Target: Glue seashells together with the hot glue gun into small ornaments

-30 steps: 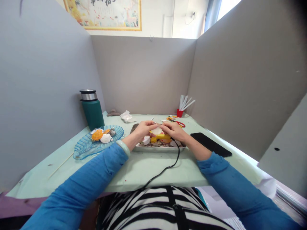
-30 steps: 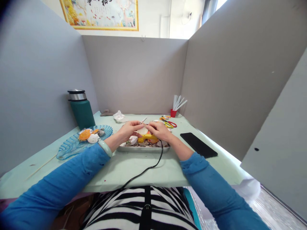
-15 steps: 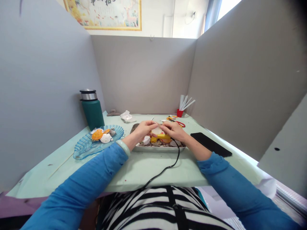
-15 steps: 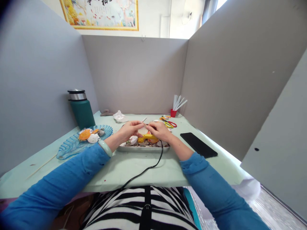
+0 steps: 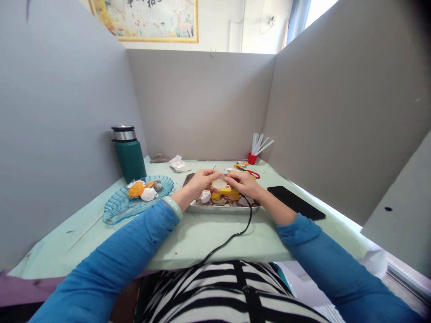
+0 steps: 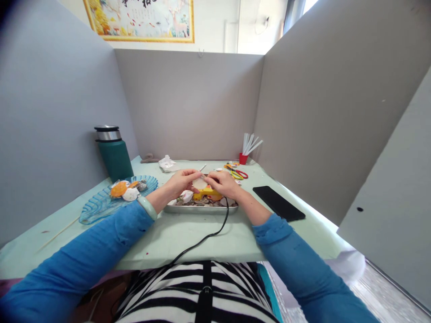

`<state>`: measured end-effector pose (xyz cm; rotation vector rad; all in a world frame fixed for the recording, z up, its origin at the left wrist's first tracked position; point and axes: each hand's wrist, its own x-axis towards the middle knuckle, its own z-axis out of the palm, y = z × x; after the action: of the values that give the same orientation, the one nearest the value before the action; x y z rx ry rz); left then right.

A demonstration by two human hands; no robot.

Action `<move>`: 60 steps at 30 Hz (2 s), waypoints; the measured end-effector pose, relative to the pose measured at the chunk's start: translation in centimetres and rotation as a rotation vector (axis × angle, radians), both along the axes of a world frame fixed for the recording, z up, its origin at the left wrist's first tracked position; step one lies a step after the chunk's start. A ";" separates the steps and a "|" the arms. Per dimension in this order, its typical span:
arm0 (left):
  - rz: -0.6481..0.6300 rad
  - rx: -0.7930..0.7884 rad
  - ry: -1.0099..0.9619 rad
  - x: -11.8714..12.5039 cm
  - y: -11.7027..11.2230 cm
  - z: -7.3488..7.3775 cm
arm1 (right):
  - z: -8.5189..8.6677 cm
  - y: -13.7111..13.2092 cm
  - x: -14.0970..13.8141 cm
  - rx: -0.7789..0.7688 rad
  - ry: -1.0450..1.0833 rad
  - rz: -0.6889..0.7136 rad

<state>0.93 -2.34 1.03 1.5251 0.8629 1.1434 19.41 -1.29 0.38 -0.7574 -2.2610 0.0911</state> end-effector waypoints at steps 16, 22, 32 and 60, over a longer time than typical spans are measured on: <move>-0.016 0.013 0.073 -0.3 0.2 -0.1 | 0.0 0.1 0.0 -0.033 0.002 0.030; -0.025 0.027 0.093 -0.5 0.5 -0.4 | -0.1 0.0 -0.1 -0.050 -0.006 0.047; -0.032 0.016 0.073 -0.4 0.2 -0.2 | -0.1 0.1 0.0 -0.048 -0.004 0.045; -0.076 0.048 0.070 -0.2 -0.1 -0.2 | 0.0 -0.1 0.0 -0.023 0.021 0.052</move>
<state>0.70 -2.46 0.87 1.6321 0.8219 1.0675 19.46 -1.36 0.41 -0.7063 -2.2639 0.1491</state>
